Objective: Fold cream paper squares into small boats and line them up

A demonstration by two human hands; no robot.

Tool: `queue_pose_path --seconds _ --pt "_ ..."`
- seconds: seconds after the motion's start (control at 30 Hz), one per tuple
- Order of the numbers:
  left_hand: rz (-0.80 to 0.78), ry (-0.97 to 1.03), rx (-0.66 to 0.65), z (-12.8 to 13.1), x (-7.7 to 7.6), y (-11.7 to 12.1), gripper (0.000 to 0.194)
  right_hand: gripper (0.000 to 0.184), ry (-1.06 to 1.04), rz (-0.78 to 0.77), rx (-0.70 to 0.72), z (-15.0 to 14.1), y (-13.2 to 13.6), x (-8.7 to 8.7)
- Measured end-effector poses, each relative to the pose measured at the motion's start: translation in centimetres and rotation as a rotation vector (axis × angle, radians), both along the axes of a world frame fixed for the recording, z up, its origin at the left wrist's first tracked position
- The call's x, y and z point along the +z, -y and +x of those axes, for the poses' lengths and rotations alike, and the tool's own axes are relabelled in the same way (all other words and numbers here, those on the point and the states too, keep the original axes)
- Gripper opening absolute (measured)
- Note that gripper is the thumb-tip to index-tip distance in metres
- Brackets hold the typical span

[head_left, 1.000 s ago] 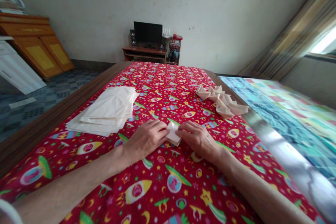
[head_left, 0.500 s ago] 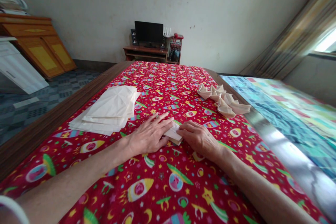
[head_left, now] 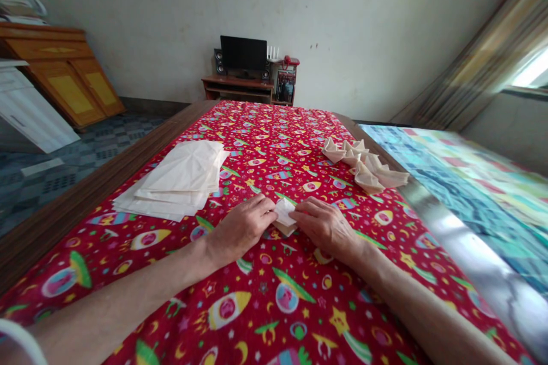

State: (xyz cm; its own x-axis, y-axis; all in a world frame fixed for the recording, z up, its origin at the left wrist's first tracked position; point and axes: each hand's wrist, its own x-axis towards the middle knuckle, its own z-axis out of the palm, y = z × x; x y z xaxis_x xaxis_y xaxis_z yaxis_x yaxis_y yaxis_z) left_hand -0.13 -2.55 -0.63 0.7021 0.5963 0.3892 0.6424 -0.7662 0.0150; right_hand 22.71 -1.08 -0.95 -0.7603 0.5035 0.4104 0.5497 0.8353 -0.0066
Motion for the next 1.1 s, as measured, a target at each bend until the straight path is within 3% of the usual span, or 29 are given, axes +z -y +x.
queue_pose_path --seconds 0.23,0.43,0.57,0.83,1.1 --pt "-0.118 0.160 -0.005 -0.5 -1.3 -0.7 0.019 0.026 0.038 -0.012 -0.068 -0.2 0.4 0.1" --pt "-0.215 0.387 0.027 -0.4 -2.3 -2.0 0.016 0.021 -0.186 -0.309 -0.195 -0.5 0.4 -0.2" --pt "-0.286 0.382 0.092 -0.2 -2.0 -2.4 0.014 0.028 -0.239 -0.418 -0.275 -0.9 0.8 0.4" --pt "-0.252 0.243 0.220 0.3 -1.5 -2.1 0.020 0.032 -0.209 -0.316 -0.462 -1.5 1.0 -0.2" --pt "-0.274 0.356 0.176 -0.3 -1.9 -2.8 0.018 0.032 -0.006 -0.214 -0.596 -1.9 0.3 -0.1"
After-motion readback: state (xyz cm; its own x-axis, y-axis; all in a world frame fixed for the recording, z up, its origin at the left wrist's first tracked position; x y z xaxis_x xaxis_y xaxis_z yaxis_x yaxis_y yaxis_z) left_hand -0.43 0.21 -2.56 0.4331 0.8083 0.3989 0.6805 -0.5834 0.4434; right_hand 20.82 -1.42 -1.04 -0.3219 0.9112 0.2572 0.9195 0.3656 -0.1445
